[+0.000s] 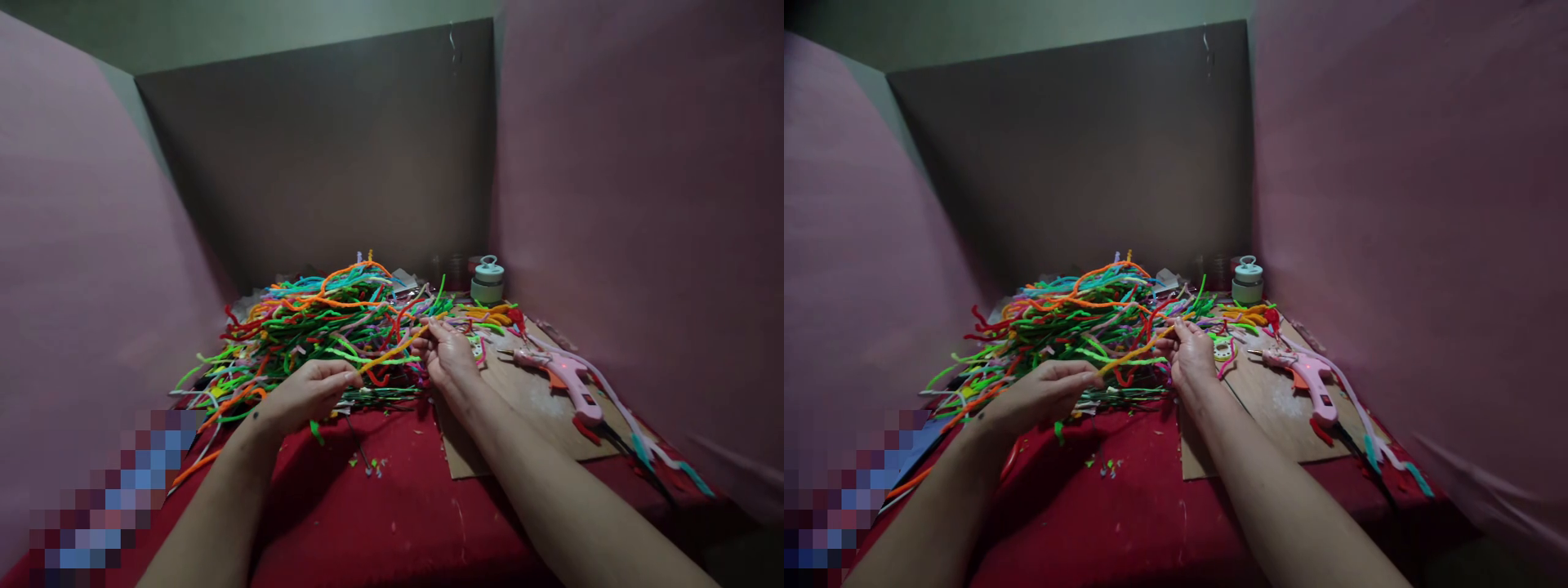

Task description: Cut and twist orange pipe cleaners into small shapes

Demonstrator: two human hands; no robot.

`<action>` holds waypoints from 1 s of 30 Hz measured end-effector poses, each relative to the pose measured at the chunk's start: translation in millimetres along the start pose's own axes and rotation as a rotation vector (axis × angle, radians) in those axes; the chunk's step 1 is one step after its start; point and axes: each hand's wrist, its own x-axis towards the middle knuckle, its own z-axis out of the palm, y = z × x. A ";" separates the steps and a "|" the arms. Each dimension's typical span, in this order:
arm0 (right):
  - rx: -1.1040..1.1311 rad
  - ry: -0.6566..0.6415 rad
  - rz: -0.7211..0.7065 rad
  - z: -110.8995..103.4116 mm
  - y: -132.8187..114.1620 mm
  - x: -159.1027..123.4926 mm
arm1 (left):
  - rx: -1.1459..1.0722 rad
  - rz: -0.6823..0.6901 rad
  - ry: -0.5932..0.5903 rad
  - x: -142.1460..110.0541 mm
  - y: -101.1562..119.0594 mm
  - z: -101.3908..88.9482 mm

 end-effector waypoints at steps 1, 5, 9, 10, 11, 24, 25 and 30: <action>0.008 0.009 0.004 -0.8 -0.8 0.9 | -0.002 0.003 0.015 0.7 -1.5 -1.7; 0.027 0.026 0.009 -3.5 -2.6 3.7 | -0.008 -0.001 0.058 1.9 -5.3 -6.4; 0.041 -0.004 0.007 -4.9 -1.0 5.2 | 0.013 -0.006 0.083 1.2 -3.1 -4.6; 0.047 -0.016 0.009 -5.0 -0.6 5.3 | 0.017 -0.004 0.082 1.2 -2.2 -3.7; 0.053 -0.031 0.013 -5.0 -0.5 5.2 | 0.023 0.002 0.081 1.2 -1.5 -3.0; 0.204 -0.183 0.459 -0.3 -0.8 -15.8 | 0.766 -0.081 0.503 -69.9 -15.8 -39.4; 0.207 -0.204 0.500 -0.3 -0.5 -16.6 | 0.867 -0.178 0.493 -76.2 -22.4 -39.3; 0.122 -0.333 0.629 -1.8 4.1 -18.7 | 1.125 -0.453 0.409 -85.5 -55.5 -26.2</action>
